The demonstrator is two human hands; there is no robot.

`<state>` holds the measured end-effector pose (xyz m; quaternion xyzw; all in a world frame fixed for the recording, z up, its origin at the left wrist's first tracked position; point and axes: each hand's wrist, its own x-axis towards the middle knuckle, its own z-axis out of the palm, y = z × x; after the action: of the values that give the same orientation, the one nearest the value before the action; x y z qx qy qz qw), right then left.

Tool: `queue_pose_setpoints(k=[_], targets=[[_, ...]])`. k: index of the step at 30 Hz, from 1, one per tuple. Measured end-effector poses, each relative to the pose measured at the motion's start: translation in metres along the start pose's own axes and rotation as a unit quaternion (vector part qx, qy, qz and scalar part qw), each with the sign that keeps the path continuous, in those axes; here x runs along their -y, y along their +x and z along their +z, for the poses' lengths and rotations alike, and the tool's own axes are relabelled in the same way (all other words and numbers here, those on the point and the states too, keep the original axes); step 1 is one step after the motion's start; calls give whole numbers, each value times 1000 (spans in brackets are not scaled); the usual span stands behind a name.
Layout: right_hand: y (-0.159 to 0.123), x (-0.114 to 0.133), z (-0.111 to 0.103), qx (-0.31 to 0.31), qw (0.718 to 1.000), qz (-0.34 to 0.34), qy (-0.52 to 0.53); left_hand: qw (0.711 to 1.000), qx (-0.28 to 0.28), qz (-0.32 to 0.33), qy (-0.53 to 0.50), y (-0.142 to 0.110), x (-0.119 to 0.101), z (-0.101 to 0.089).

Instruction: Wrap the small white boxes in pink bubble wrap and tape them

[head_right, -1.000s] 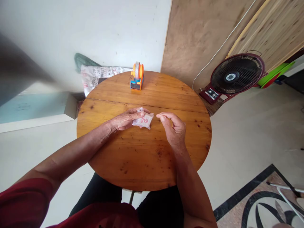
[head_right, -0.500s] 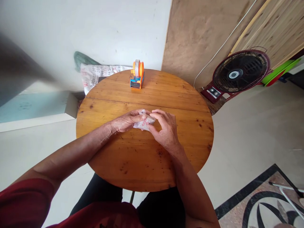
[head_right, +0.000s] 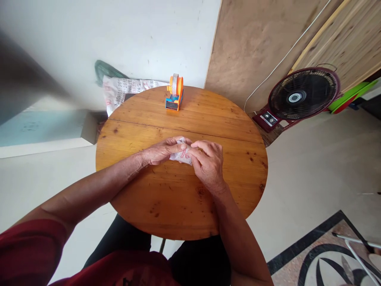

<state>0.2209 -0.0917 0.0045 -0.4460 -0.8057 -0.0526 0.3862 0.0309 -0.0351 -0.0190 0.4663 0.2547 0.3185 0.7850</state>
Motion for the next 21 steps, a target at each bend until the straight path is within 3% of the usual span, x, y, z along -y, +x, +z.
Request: queue_pose_setpoints(k=[9,15,18,21], targets=[[-3,1,-1,56,995,-53,-68,999,-18,-2,-52,5,0,-5],[-3,-1,-3,-27,998,38,40,997,-4,3,-75,3,-3,-6],[-2,-3,-2,21,990,96,106,997,12,2,-78,0,-6,-5],[-2,-3,0,71,988,88,109,997,7,3,-80,-1,-7,-3]])
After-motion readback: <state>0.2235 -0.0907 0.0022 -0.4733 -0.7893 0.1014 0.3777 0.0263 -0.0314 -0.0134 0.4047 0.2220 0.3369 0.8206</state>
